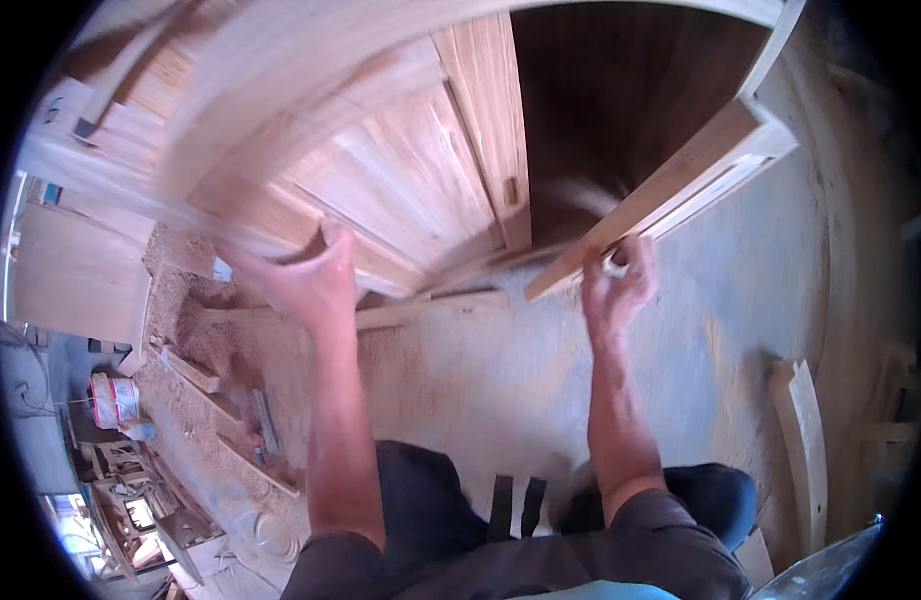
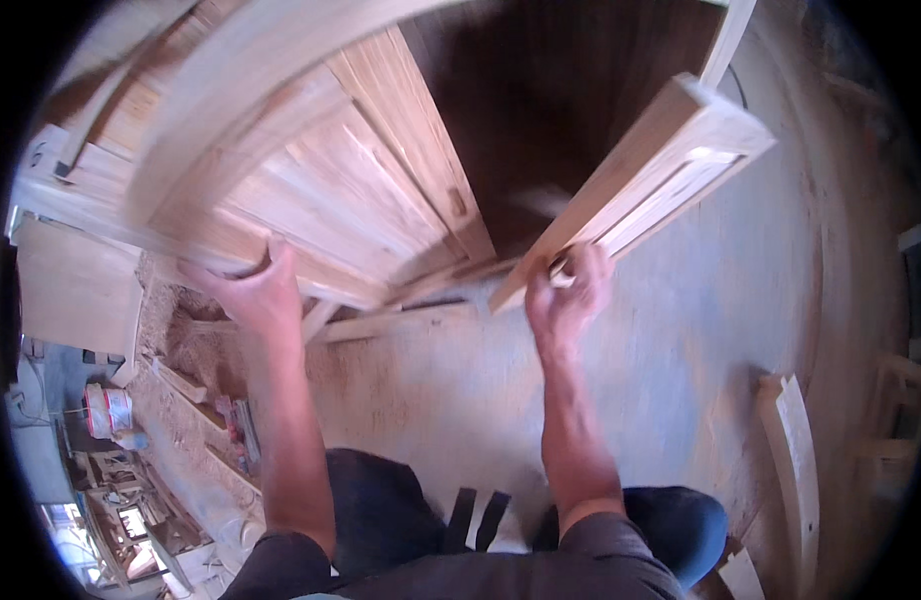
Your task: The person repeatedly picks up wooden cabinet doors, tests their fit into a cabinet frame, and removes them. The person also places a door on a workbench and rubs its surface with both hands before returning to the cabinet to continue testing fit.
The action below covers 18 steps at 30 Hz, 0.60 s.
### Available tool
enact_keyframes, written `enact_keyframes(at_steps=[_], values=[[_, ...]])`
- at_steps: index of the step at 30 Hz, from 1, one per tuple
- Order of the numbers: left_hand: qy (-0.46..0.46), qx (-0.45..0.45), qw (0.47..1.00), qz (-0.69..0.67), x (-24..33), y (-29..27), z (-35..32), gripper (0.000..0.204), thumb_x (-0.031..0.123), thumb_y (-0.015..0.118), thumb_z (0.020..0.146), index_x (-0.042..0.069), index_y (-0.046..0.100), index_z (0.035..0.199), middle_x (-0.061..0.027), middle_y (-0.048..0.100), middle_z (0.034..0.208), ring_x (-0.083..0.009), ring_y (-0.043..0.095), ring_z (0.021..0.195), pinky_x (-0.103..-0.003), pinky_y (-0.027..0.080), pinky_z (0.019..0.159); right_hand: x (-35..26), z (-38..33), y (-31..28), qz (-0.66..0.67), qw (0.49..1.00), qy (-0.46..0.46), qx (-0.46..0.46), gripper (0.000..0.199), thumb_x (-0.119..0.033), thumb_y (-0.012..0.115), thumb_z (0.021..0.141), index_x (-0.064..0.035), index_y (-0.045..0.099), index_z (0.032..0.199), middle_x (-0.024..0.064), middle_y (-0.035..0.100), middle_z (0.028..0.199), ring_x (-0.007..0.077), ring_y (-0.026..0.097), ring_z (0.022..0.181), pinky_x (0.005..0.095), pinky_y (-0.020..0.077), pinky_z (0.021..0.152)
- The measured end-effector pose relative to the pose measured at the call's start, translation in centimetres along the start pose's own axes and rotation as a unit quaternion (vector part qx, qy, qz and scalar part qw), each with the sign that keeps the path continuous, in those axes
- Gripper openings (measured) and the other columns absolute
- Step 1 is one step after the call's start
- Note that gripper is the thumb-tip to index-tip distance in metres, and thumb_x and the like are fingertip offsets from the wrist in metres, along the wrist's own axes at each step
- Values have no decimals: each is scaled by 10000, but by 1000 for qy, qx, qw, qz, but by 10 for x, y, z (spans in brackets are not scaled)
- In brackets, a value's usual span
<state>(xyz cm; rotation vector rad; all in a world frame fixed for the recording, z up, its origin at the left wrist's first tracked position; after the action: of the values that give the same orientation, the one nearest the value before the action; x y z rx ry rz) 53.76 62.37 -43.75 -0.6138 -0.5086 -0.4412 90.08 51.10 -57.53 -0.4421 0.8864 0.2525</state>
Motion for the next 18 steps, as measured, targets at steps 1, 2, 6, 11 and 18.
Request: enact_keyframes(at_steps=[1,2,6,11,18], values=[[12,-2,1000,-25,0,1,-1,1012,133,768,739,-173,168,1495,-353,398,1436,-385,485,1307,-467,401,1115,-8,7,-11,-18,1000,6,2,238,33,724,671,-58,516,741,84,490,736,263,485,696,381,415,643],[21,-3,998,-52,1,2,0,996,132,767,736,-176,185,1483,-350,399,1426,-387,486,1301,-475,402,1111,-10,10,-17,-29,1000,-2,2,229,32,722,679,-58,522,745,79,492,735,258,485,697,381,417,656],[54,25,998,-17,7,-3,3,968,131,769,733,-176,216,1466,-329,408,1399,-372,482,1291,-478,399,1110,8,15,-19,-74,996,-40,1,189,29,705,710,-63,547,758,66,506,731,251,498,707,386,424,716],[49,21,998,-35,4,2,2,959,104,781,730,-165,225,1463,-320,413,1383,-352,474,1289,-443,390,1106,50,4,15,-115,986,-99,-63,148,20,696,747,-75,583,764,72,571,762,289,576,779,388,432,769],[6,-18,998,-61,-6,4,2,1062,73,778,774,-147,51,1515,-344,328,1458,-346,462,1316,-428,405,1124,-25,1,31,71,997,22,-36,265,-37,752,825,-18,684,1080,115,658,922,250,662,893,377,543,802]])
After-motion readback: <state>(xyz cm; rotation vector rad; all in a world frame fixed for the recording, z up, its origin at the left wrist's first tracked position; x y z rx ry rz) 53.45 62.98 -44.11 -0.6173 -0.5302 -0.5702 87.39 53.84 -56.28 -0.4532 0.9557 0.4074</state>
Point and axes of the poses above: each hand's wrist, its own z-axis towards the middle knuckle, its own y-axis out of the palm, x = y × z, the point moved 10 cm from there along z, towards the middle knuckle
